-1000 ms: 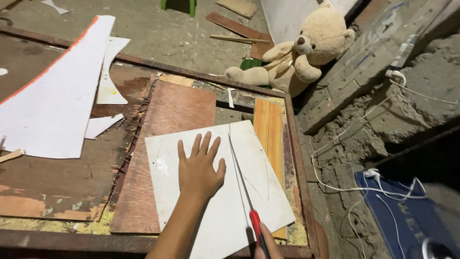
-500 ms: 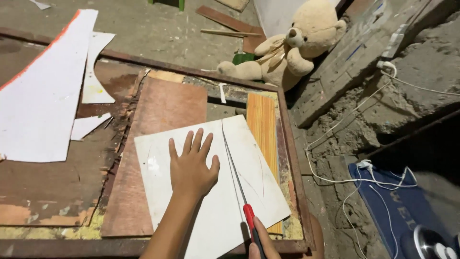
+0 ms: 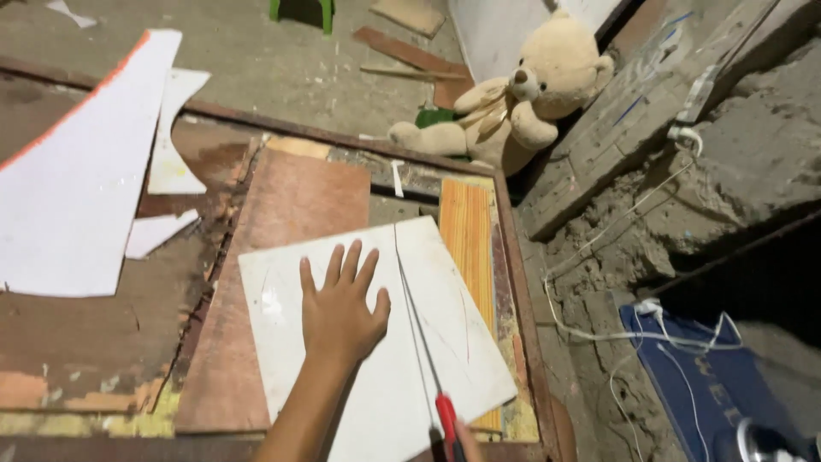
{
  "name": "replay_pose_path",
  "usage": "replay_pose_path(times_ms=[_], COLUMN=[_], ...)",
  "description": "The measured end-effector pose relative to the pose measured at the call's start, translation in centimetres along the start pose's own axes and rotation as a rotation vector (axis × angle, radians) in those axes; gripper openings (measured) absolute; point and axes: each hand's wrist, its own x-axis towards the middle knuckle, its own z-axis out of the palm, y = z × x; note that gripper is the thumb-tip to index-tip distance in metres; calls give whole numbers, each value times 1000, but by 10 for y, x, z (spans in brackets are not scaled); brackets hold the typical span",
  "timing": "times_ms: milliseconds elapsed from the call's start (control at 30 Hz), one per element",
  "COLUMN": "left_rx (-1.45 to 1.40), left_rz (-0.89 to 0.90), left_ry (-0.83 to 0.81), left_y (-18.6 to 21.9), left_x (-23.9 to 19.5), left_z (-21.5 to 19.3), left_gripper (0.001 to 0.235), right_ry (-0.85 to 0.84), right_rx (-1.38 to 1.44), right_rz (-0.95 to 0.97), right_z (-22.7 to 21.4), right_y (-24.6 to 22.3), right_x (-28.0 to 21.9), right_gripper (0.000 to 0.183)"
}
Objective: A person uses a utility knife to cut a white foam board along a marked line on a low workbench.
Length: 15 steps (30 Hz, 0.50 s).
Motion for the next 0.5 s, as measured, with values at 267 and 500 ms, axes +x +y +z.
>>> replay_pose_path(times_ms=[267,500], left_rx=[-8,7], left_rz=[-10,-20], left_ry=[-15,-42], left_y=[2,3], left_x=[9,-5], left_z=[-5,-2], left_gripper=[66,66], right_ry=[8,461], right_rx=[-311,349], right_rz=[-88,874], right_z=[32,34], right_y=[-75,-26], right_x=[7,38], right_gripper=[57,74])
